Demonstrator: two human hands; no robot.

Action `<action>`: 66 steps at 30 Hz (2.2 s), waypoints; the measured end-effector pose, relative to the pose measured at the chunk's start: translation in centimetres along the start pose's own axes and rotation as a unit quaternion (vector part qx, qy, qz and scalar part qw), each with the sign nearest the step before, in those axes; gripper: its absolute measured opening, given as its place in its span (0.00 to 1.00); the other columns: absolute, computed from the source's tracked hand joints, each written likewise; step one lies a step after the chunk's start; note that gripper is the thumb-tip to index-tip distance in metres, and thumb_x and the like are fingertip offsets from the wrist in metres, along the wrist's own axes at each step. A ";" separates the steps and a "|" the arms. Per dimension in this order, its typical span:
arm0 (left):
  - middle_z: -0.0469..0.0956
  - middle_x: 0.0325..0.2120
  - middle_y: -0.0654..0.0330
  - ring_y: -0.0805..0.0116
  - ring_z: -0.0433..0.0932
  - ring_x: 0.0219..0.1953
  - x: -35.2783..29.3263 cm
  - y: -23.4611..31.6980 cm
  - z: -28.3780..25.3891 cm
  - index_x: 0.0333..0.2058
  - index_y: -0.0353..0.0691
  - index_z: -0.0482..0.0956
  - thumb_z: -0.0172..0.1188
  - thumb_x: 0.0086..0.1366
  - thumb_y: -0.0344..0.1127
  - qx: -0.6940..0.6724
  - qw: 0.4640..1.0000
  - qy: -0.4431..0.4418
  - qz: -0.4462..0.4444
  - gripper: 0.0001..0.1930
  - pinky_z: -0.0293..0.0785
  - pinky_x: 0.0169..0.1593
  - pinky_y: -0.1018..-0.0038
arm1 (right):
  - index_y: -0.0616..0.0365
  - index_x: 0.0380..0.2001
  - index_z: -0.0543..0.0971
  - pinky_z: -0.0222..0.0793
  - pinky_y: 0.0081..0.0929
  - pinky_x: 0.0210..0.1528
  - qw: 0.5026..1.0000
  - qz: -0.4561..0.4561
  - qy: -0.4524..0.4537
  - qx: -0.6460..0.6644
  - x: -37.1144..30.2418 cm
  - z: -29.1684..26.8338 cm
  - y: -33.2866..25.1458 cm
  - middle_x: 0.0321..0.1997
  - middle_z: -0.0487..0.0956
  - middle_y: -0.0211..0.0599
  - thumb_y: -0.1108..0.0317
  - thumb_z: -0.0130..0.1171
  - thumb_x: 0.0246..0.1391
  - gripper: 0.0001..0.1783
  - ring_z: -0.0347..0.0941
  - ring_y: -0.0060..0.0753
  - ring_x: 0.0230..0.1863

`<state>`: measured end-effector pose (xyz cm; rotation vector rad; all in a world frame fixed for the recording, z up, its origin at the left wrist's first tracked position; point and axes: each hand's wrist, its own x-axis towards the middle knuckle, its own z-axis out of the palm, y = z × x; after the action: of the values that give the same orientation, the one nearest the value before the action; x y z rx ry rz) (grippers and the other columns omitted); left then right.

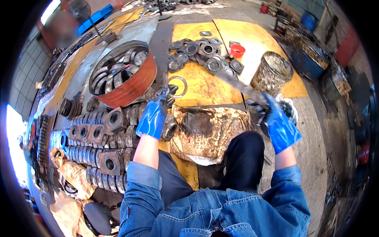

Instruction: The person cleans metal parts by hand. They pick up individual metal components and use a small tool to scrape off thick grease from their surfaces before setting them down.

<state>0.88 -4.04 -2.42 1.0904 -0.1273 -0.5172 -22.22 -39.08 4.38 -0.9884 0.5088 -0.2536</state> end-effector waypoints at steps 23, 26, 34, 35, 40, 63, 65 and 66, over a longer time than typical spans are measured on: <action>0.77 0.44 0.58 0.67 0.75 0.47 -2.2 -1.4 -2.6 0.49 0.37 0.73 0.46 0.70 0.44 -0.032 0.983 0.018 -0.179 0.18 0.73 0.45 0.72 | 0.43 0.46 0.71 0.60 0.30 0.16 0.939 0.299 -0.031 0.165 8.6 9.1 11.0 0.28 0.70 0.41 0.56 0.57 0.56 0.16 0.67 0.37 0.21; 0.78 0.45 0.57 0.69 0.77 0.44 -2.0 -1.2 -2.6 0.49 0.35 0.74 0.52 0.66 0.39 0.089 0.993 0.053 -0.066 0.17 0.71 0.50 0.73 | 0.49 0.44 0.74 0.61 0.31 0.16 0.965 0.214 -0.059 0.140 9.6 8.5 12.2 0.29 0.68 0.41 0.57 0.57 0.56 0.15 0.67 0.41 0.21; 0.79 0.36 0.60 0.75 0.76 0.38 0.0 -3.0 -1.4 0.44 0.31 0.77 0.63 0.58 0.25 0.274 0.957 0.006 0.098 0.15 0.74 0.43 0.79 | 0.52 0.45 0.71 0.61 0.28 0.16 0.958 0.261 -0.041 0.109 7.2 11.0 11.2 0.30 0.71 0.44 0.58 0.55 0.58 0.15 0.67 0.36 0.22; 0.79 0.35 0.60 0.75 0.75 0.38 0.3 -3.4 -1.2 0.43 0.31 0.78 0.63 0.57 0.25 0.259 0.962 0.010 0.088 0.14 0.73 0.43 0.79 | 0.52 0.45 0.71 0.61 0.28 0.17 0.959 0.259 -0.046 0.108 7.1 10.9 11.2 0.30 0.71 0.43 0.58 0.55 0.57 0.15 0.68 0.36 0.22; 0.80 0.35 0.61 0.69 0.77 0.37 1.1 -4.2 -3.6 0.43 0.36 0.78 0.62 0.58 0.27 0.265 0.953 0.050 0.141 0.13 0.74 0.41 0.73 | 0.52 0.45 0.72 0.64 0.28 0.19 0.958 0.254 -0.089 0.098 7.2 11.6 11.6 0.30 0.73 0.40 0.60 0.56 0.55 0.15 0.70 0.34 0.24; 0.79 0.37 0.57 0.59 0.77 0.39 -7.3 0.8 -4.7 0.46 0.41 0.76 0.57 0.58 0.26 0.753 0.653 0.050 0.063 0.15 0.74 0.43 0.70 | 0.39 0.48 0.74 0.70 0.42 0.24 0.460 -0.475 -0.328 -0.675 1.5 9.6 9.3 0.36 0.79 0.33 0.52 0.55 0.53 0.19 0.75 0.42 0.25; 0.79 0.38 0.57 0.58 0.77 0.39 -7.7 0.9 -4.6 0.46 0.42 0.76 0.56 0.58 0.26 0.773 0.630 0.049 0.057 0.16 0.74 0.43 0.69 | 0.37 0.47 0.75 0.70 0.40 0.22 0.507 -0.441 -0.342 -0.657 1.5 9.8 9.1 0.34 0.79 0.33 0.52 0.56 0.53 0.17 0.74 0.43 0.24; 0.79 0.38 0.56 0.58 0.77 0.39 -7.9 0.9 -4.5 0.46 0.42 0.76 0.56 0.58 0.26 0.781 0.620 0.048 0.054 0.16 0.74 0.43 0.69 | 0.36 0.47 0.75 0.70 0.40 0.22 0.515 -0.462 -0.339 -0.638 1.8 9.6 9.4 0.33 0.79 0.33 0.53 0.56 0.52 0.17 0.74 0.43 0.24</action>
<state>-4.11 3.60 -2.54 2.8190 -0.6276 -0.1018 -15.95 -27.80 0.19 -2.6544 -0.8587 -0.3946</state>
